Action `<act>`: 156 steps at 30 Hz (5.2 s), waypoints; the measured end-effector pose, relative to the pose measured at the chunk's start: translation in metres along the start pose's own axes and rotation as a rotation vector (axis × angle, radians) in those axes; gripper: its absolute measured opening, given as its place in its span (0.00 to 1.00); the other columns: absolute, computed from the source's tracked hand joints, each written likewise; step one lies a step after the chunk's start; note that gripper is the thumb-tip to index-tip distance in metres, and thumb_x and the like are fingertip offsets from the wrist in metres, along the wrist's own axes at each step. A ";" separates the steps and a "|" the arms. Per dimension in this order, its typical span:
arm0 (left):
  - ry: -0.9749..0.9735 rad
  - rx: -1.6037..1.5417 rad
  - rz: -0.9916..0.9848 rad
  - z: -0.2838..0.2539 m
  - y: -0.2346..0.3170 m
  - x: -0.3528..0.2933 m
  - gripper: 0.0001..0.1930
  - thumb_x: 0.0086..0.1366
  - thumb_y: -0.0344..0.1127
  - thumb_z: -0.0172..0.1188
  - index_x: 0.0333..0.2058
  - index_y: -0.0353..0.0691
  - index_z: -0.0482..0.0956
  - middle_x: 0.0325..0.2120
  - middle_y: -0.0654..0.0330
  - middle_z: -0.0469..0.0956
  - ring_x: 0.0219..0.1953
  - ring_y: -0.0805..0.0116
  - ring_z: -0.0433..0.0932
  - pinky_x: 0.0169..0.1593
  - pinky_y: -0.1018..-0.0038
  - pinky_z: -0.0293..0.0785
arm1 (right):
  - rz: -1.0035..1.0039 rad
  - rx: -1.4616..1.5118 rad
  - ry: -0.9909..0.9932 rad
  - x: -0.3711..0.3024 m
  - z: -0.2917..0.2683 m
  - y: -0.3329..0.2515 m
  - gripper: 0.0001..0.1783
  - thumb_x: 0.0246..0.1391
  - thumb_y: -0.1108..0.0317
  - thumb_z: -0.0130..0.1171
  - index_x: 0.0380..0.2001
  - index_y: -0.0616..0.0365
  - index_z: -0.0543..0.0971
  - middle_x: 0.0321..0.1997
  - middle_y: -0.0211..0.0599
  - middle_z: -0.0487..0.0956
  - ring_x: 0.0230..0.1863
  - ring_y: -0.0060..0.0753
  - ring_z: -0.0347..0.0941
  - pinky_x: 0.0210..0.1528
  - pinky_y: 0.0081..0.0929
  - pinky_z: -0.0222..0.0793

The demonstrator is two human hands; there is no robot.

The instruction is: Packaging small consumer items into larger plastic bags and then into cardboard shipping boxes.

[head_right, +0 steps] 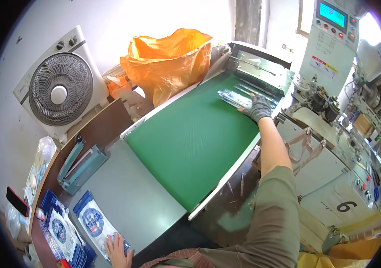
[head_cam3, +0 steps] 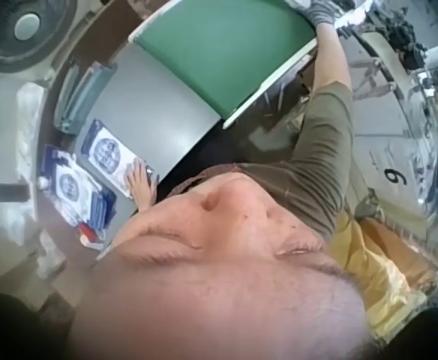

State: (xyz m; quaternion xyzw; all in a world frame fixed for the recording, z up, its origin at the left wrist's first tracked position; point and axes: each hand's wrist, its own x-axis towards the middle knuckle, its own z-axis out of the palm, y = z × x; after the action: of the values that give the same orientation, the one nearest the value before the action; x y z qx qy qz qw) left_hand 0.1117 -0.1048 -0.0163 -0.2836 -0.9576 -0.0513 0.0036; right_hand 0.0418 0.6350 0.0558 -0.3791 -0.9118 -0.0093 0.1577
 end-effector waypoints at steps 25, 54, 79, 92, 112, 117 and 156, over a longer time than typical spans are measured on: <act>0.057 -0.179 -0.027 -0.010 -0.003 0.013 0.32 0.53 0.41 0.60 0.56 0.33 0.65 0.62 0.49 0.59 0.66 0.42 0.48 0.65 0.46 0.38 | -0.337 0.002 -0.338 -0.045 -0.041 -0.085 0.44 0.31 0.56 0.64 0.54 0.62 0.64 0.41 0.56 0.77 0.45 0.54 0.75 0.49 0.37 0.71; 0.630 -1.261 -0.518 0.044 -0.010 0.100 0.30 0.70 0.38 0.45 0.65 0.37 0.46 0.67 0.51 0.45 0.69 0.59 0.44 0.68 0.66 0.42 | 0.016 -0.164 0.175 -0.052 0.039 -0.036 0.31 0.53 0.47 0.55 0.57 0.51 0.67 0.63 0.47 0.63 0.63 0.49 0.58 0.64 0.39 0.56; 0.564 -1.669 -0.561 0.010 0.049 0.115 0.37 0.61 0.37 0.58 0.64 0.37 0.47 0.65 0.47 0.49 0.66 0.55 0.50 0.64 0.63 0.51 | -0.884 0.358 -0.277 -0.326 -0.020 -0.329 0.30 0.54 0.52 0.56 0.55 0.59 0.68 0.50 0.52 0.73 0.53 0.51 0.70 0.54 0.37 0.67; 0.905 -1.163 0.209 -0.076 0.032 0.104 0.55 0.49 0.53 0.69 0.65 0.37 0.42 0.63 0.45 0.47 0.62 0.43 0.55 0.63 0.58 0.54 | -0.365 2.159 -0.844 -0.380 -0.079 -0.402 0.29 0.54 0.70 0.58 0.59 0.59 0.63 0.55 0.38 0.70 0.55 0.31 0.67 0.56 0.28 0.65; -0.154 -1.047 -0.085 -0.041 -0.018 -0.041 0.15 0.63 0.43 0.57 0.37 0.35 0.77 0.36 0.52 0.79 0.35 0.61 0.78 0.43 0.68 0.74 | -0.254 1.605 -1.616 -0.432 -0.040 -0.347 0.13 0.47 0.64 0.60 0.33 0.63 0.77 0.29 0.41 0.79 0.29 0.33 0.76 0.34 0.27 0.74; 0.473 0.279 -0.407 -0.058 -0.173 -0.097 0.19 0.54 0.30 0.60 0.46 0.36 0.73 0.50 0.52 0.72 0.51 0.51 0.72 0.52 0.64 0.70 | -0.267 1.595 -1.663 -0.448 -0.065 -0.370 0.12 0.48 0.65 0.59 0.33 0.63 0.77 0.28 0.40 0.79 0.27 0.31 0.76 0.31 0.25 0.74; 0.299 -0.950 -0.479 -0.043 -0.255 -0.060 0.13 0.61 0.35 0.62 0.21 0.38 0.72 0.17 0.73 0.67 0.24 0.83 0.61 0.28 0.82 0.59 | -0.173 1.625 -1.690 -0.449 -0.057 -0.355 0.11 0.47 0.66 0.60 0.32 0.63 0.77 0.28 0.40 0.79 0.28 0.32 0.77 0.33 0.27 0.76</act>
State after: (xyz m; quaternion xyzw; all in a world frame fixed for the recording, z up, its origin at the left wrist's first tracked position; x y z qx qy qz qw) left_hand 0.0222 -0.3541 -0.0004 -0.0178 -0.8558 -0.5170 -0.0007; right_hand 0.1088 0.0651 0.0136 0.0101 -0.4876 0.8188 -0.3028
